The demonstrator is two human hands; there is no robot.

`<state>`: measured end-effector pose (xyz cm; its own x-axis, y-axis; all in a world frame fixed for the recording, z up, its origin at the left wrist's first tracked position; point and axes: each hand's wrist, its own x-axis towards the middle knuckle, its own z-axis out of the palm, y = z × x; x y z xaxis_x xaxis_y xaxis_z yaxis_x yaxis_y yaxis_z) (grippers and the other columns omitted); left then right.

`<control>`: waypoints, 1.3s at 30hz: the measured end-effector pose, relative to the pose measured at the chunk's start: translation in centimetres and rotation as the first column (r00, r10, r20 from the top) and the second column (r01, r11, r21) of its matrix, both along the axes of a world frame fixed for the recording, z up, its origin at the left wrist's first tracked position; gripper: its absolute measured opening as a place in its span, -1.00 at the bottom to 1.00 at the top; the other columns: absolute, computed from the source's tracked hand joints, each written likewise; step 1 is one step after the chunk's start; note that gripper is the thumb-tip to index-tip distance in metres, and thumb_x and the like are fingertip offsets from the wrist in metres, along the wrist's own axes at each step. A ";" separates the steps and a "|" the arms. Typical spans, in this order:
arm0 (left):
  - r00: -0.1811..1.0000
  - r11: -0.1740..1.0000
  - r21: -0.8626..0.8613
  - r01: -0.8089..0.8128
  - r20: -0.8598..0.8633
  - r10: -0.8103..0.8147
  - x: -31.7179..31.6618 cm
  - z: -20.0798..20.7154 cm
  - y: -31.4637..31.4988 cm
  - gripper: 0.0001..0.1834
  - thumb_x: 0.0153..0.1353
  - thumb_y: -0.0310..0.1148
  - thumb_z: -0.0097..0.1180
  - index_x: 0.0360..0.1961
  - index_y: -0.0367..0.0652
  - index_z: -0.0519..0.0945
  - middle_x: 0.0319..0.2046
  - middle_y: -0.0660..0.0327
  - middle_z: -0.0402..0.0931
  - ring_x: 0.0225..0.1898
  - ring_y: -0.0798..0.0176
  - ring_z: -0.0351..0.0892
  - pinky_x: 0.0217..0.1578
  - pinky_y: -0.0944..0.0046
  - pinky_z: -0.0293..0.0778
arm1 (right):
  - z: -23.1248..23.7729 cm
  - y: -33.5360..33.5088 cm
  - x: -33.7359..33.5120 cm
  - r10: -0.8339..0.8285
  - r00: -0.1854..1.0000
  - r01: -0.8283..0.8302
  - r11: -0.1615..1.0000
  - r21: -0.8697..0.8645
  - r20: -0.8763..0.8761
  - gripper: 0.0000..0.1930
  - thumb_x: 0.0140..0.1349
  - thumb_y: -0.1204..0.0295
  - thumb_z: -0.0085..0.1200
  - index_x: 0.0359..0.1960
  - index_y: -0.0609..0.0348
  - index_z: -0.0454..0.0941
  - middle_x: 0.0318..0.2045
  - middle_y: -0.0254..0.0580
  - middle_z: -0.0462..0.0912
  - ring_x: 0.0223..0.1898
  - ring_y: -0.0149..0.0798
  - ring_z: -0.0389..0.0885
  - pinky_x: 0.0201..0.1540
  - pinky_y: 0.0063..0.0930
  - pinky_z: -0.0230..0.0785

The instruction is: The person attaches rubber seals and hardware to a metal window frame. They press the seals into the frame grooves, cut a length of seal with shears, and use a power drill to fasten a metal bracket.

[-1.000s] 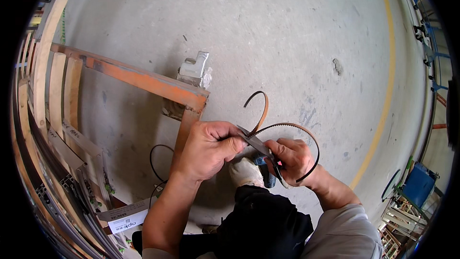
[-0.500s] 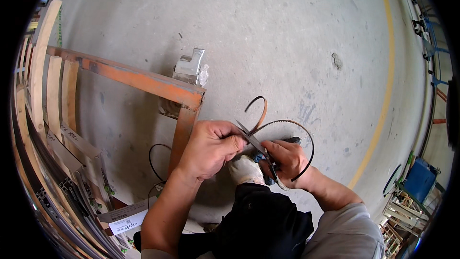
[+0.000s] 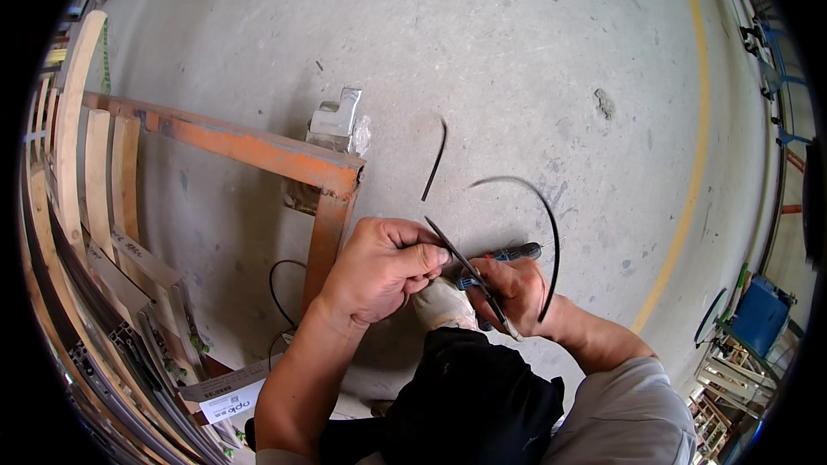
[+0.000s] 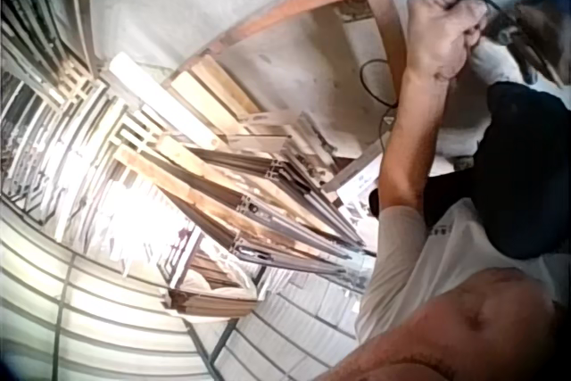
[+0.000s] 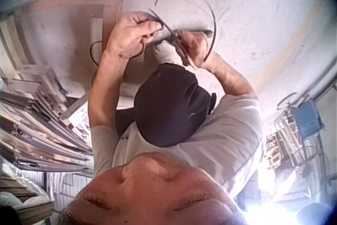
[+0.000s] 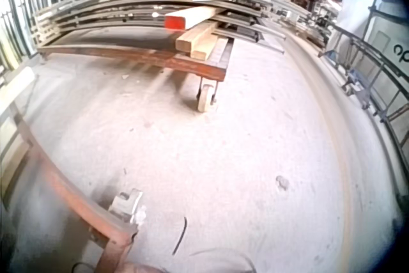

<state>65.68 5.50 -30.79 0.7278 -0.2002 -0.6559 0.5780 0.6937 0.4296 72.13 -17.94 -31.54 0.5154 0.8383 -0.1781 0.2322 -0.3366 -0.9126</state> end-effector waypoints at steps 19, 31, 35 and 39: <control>0.948 0.866 0.387 -0.316 0.173 0.269 -20.1 10.9 4.1 -0.81 0.29 -0.32 0.20 -0.29 -0.25 0.66 -0.47 0.39 0.47 -0.51 0.56 0.31 -0.53 0.49 0.22 | -10.9 3.4 -0.8 0.291 0.904 -0.051 0.801 -0.596 0.314 -0.66 0.23 0.29 0.12 -0.06 0.28 0.57 -0.10 0.20 0.64 -0.09 0.23 0.63 -0.05 0.00 0.48; 0.397 0.471 0.042 -0.881 0.607 0.689 -34.4 27.9 6.1 -0.80 0.35 -0.38 0.20 -0.23 -0.36 0.62 -0.40 0.24 0.54 -0.54 0.49 0.31 -0.58 0.46 0.19 | 22.4 25.7 -6.9 0.202 0.863 -0.358 0.891 0.278 0.462 -0.62 0.09 0.57 0.18 0.00 0.37 0.54 -0.49 -0.04 0.57 -0.47 -0.12 0.55 -0.32 -0.30 0.42; 0.211 0.247 0.038 -0.968 0.652 0.728 -39.8 28.2 6.6 -0.83 0.36 -0.42 0.18 -0.21 -0.36 0.62 -0.48 0.28 0.48 -0.55 0.50 0.31 -0.58 0.47 0.18 | 36.5 32.2 -21.1 0.301 0.600 -0.774 0.454 0.441 0.741 -0.75 0.07 0.60 0.23 -0.17 0.36 0.64 -0.54 -0.08 0.54 -0.50 -0.18 0.56 -0.37 -0.42 0.37; 0.035 -0.031 0.081 -0.996 0.705 0.708 -46.6 26.8 6.2 -0.87 0.36 -0.54 0.13 -0.17 -0.41 0.63 -0.46 0.20 0.51 -0.54 0.47 0.31 -0.55 0.44 0.20 | 40.6 38.1 -35.4 0.439 0.460 -0.887 0.190 0.420 0.772 -0.86 0.15 0.58 0.23 -0.25 0.32 0.66 -0.49 -0.01 0.61 -0.45 -0.08 0.62 -0.35 -0.36 0.43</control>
